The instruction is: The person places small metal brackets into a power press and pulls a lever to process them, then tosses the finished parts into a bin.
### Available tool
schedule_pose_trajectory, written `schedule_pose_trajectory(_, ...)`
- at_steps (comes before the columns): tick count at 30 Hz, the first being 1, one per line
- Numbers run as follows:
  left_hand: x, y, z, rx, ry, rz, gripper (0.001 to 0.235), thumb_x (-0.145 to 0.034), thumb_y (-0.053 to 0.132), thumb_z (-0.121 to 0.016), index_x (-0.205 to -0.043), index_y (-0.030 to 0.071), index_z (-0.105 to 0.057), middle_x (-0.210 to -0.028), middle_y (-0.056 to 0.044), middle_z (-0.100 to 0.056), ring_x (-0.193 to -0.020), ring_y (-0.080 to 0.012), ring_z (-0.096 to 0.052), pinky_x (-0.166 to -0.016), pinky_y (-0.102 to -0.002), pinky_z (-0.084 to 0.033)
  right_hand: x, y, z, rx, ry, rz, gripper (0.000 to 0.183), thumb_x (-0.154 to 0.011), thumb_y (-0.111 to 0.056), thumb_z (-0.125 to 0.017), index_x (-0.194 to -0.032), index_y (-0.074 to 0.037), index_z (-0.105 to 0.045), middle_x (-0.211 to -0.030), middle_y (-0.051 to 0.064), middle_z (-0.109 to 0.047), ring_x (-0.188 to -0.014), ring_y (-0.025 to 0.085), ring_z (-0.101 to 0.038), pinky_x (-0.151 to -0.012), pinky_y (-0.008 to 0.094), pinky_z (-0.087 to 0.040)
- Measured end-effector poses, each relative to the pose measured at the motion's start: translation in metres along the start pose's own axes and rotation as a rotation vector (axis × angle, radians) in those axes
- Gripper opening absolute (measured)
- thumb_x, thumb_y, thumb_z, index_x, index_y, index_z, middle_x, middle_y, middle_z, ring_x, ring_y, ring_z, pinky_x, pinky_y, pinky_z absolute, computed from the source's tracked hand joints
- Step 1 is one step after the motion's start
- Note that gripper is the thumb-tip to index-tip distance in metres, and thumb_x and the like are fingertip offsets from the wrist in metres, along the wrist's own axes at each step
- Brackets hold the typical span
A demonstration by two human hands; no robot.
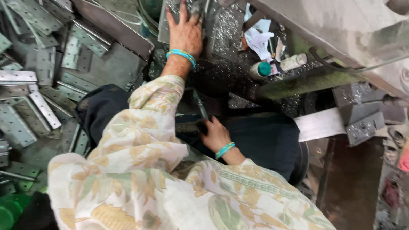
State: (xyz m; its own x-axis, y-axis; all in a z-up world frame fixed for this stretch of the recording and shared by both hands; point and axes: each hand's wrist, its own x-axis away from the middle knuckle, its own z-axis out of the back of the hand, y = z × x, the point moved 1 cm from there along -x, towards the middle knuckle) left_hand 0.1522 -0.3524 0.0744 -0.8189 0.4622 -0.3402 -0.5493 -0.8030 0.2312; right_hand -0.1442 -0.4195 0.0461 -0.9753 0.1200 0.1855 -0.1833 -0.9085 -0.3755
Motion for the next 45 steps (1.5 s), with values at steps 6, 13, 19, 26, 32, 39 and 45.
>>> schedule_pose_trajectory(6, 0.018, -0.003, 0.017, -0.053, -0.079, -0.037, 0.043, -0.094, 0.024, -0.056, -0.133, 0.01, -0.067, -0.145, -0.008, -0.056, -0.148, -0.0396, -0.025, -0.114, -0.078, -0.012, -0.015, -0.025, 0.066, -0.019, 0.006, 0.027, 0.034, -0.086, -0.035, -0.072, -0.114, -0.016, -0.075, -0.105, 0.016, -0.071, -0.095, 0.041, -0.07, -0.082, 0.051, -0.057)
schedule_pose_trajectory(13, 0.08, 0.006, 0.061, -0.07, -0.193, -0.11, 0.025, -0.099, 0.022, -0.057, -0.113, 0.011, -0.076, -0.124, -0.007, -0.066, -0.138, -0.0378, -0.041, -0.116, -0.07, -0.024, -0.016, -0.038, 0.077, 0.054, 0.002, 0.02, 0.037, -0.084, -0.035, -0.072, -0.113, -0.013, -0.074, -0.106, 0.019, -0.07, -0.096, 0.043, -0.068, -0.08, 0.053, -0.056)
schedule_pose_trajectory(19, 0.102, 0.01, 0.065, -0.033, 0.073, -0.143, 0.031, -0.088, 0.022, -0.06, -0.112, 0.009, -0.077, -0.119, -0.006, -0.066, -0.133, -0.0365, -0.043, -0.114, -0.066, -0.027, -0.014, -0.037, 0.077, 0.042, -0.003, 0.018, 0.035, -0.084, -0.033, -0.069, -0.113, -0.014, -0.074, -0.106, 0.018, -0.07, -0.095, 0.042, -0.069, -0.081, 0.053, -0.056)
schedule_pose_trajectory(26, 0.087, 0.01, 0.044, -0.122, 0.107, -0.158, 0.027, -0.097, 0.021, -0.057, -0.112, 0.008, -0.075, -0.125, -0.008, -0.066, -0.135, -0.0364, -0.045, -0.115, -0.066, -0.027, -0.01, -0.036, 0.078, 0.045, -0.02, 0.012, 0.038, -0.085, -0.037, -0.069, -0.115, -0.013, -0.072, -0.107, 0.018, -0.07, -0.098, 0.042, -0.068, -0.084, 0.052, -0.055)
schedule_pose_trajectory(32, 0.099, 0.01, 0.102, 0.134, 0.262, -0.19, 0.034, -0.088, 0.014, -0.066, -0.119, 0.007, -0.075, -0.121, -0.007, -0.066, -0.126, -0.0318, -0.05, -0.113, -0.057, -0.034, -0.02, -0.025, 0.081, -0.068, 0.001, 0.112, 0.07, -0.086, -0.038, -0.07, -0.147, -0.012, -0.046, -0.121, 0.026, -0.065, -0.112, 0.046, -0.062, -0.092, 0.053, -0.051)
schedule_pose_trajectory(39, 0.095, -0.017, 0.106, 0.868, 0.277, 0.087, 0.03, -0.08, 0.003, -0.075, -0.11, 0.002, -0.075, -0.103, -0.01, -0.071, -0.099, -0.0288, -0.066, -0.089, -0.038, -0.054, -0.082, 0.002, 0.103, -0.421, 0.312, 0.075, 0.076, -0.085, -0.02, -0.079, -0.152, -0.008, -0.044, -0.116, 0.015, -0.073, -0.087, 0.024, -0.071, -0.081, 0.039, -0.059)
schedule_pose_trajectory(45, 0.059, -0.009, 0.07, 1.523, 0.01, 0.175, 0.025, -0.091, 0.007, -0.072, -0.116, 0.002, -0.074, -0.106, -0.009, -0.077, -0.099, -0.033, -0.073, -0.088, -0.034, -0.054, -0.116, 0.018, 0.119, -1.049, 0.466, 0.101, 0.027, -0.096, -0.005, -0.076, -0.121, 0.001, -0.067, -0.11, 0.013, -0.073, -0.088, 0.016, -0.07, -0.069, 0.033, -0.061)
